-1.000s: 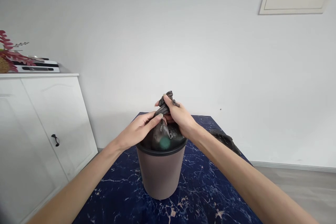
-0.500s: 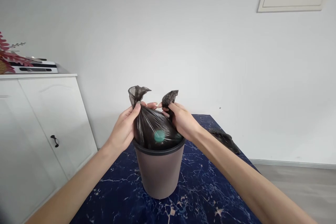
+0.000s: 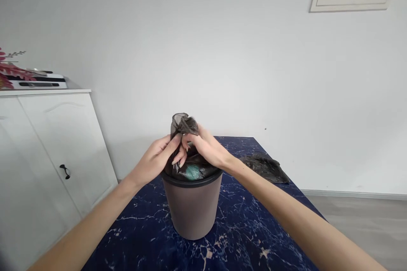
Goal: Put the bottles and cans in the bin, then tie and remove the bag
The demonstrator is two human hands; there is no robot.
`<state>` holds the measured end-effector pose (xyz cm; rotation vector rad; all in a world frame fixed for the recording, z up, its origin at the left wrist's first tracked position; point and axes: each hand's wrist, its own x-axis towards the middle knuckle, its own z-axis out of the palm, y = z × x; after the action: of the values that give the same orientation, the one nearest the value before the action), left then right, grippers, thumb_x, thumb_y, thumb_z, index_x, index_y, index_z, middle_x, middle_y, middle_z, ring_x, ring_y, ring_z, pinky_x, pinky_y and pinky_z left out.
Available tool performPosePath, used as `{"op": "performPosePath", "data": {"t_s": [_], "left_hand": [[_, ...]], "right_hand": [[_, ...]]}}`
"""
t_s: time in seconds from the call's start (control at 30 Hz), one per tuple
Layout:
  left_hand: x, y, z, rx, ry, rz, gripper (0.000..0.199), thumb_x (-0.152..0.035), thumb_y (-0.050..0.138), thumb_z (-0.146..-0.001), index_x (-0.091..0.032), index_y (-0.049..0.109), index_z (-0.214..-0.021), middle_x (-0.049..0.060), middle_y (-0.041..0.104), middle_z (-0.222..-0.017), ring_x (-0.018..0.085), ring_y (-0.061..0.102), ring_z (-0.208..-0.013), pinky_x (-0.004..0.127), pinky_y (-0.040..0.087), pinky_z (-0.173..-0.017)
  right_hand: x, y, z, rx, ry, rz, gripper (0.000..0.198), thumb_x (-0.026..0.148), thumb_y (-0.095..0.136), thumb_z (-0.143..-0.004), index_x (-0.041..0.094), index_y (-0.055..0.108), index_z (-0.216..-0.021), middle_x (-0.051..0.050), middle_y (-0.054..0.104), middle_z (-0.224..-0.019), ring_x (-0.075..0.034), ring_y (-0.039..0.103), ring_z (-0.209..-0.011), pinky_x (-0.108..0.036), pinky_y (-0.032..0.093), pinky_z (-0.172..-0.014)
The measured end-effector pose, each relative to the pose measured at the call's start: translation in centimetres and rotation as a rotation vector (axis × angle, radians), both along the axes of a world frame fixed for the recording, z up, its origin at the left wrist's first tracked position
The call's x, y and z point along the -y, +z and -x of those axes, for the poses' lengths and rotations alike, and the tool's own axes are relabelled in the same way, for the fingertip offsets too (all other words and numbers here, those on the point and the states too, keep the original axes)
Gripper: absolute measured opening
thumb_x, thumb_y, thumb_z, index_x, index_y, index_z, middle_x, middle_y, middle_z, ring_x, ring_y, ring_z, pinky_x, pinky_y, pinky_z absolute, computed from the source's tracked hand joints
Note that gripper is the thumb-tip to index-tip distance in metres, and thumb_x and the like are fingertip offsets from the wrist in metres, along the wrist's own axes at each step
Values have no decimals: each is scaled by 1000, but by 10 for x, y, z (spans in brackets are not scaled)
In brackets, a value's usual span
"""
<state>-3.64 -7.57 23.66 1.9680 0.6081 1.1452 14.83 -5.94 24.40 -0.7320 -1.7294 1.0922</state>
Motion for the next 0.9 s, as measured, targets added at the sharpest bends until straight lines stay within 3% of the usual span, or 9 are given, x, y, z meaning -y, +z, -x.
{"op": "performPosePath", "data": {"t_s": [0.07, 0.13, 0.2, 0.33, 0.4, 0.53, 0.7, 0.8, 0.9], "left_hand": [[1, -2, -2, -57, 82, -88, 48, -54, 50, -111, -22, 56, -76, 0, 57, -67, 18, 58, -66, 32, 48, -71], [2, -4, -3, -110, 166, -166, 41, -49, 51, -110, -22, 60, -82, 1, 63, -73, 19, 58, -68, 32, 46, -69], [2, -5, -4, -178, 241, -229, 31, -41, 53, -109, -23, 61, -85, 2, 65, -74, 20, 58, -67, 32, 44, -66], [3, -8, -8, -376, 295, -332, 32, -28, 49, -106, -24, 63, -77, 5, 64, -71, 22, 56, -62, 35, 42, -62], [3, -8, -9, -411, 282, -348, 34, -28, 48, -106, -23, 67, -78, 7, 67, -75, 24, 60, -66, 36, 45, -65], [0, -6, -5, -374, 232, -321, 33, -37, 56, -105, -24, 73, -80, 8, 75, -80, 27, 70, -76, 37, 51, -67], [-7, -6, 5, -411, 161, -191, 30, -44, 60, -105, -24, 82, -99, 8, 83, -89, 29, 77, -81, 36, 56, -73], [-12, -7, 9, -427, 170, -128, 30, -39, 58, -104, -25, 82, -92, 7, 85, -93, 29, 79, -86, 35, 56, -76], [-17, -6, 13, -399, 176, -82, 25, -35, 58, -102, -24, 80, -102, 8, 85, -109, 30, 80, -100, 34, 57, -82]], "right_hand": [[9, 2, 1, 196, 112, -113, 39, 55, 62, -99, 26, 65, -75, -4, 69, -75, -23, 63, -76, -40, 54, -81], [14, 4, 2, 298, 137, -159, 46, 65, 64, -98, 26, 66, -72, -5, 70, -75, -24, 63, -75, -42, 55, -80], [14, 3, 4, 334, 112, -111, 52, 71, 65, -95, 26, 66, -70, -5, 68, -72, -24, 62, -72, -42, 55, -75], [3, -6, 8, 247, -103, 106, 60, 81, 60, -94, 25, 75, -76, -5, 63, -64, -25, 63, -69, -42, 54, -71], [-2, -11, 10, 184, -190, 140, 62, 83, 59, -93, 25, 78, -84, -2, 57, -59, -23, 58, -62, -40, 51, -65], [-4, -14, 9, -25, -113, 112, 60, 81, 62, -93, 24, 80, -101, -5, 67, -76, -21, 61, -61, -37, 51, -60], [5, -15, -9, -70, 45, 103, 67, 82, 43, -101, 24, 78, -99, -5, 71, -82, -23, 67, -77, -38, 55, -76], [14, -11, -24, 118, 89, 2, 63, 75, 39, -106, 25, 76, -95, -5, 70, -82, -24, 64, -80, -42, 55, -85], [21, -4, -36, 359, 6, -243, 47, 61, 46, -109, 26, 74, -96, -5, 71, -91, -25, 65, -87, -42, 53, -87]]}}
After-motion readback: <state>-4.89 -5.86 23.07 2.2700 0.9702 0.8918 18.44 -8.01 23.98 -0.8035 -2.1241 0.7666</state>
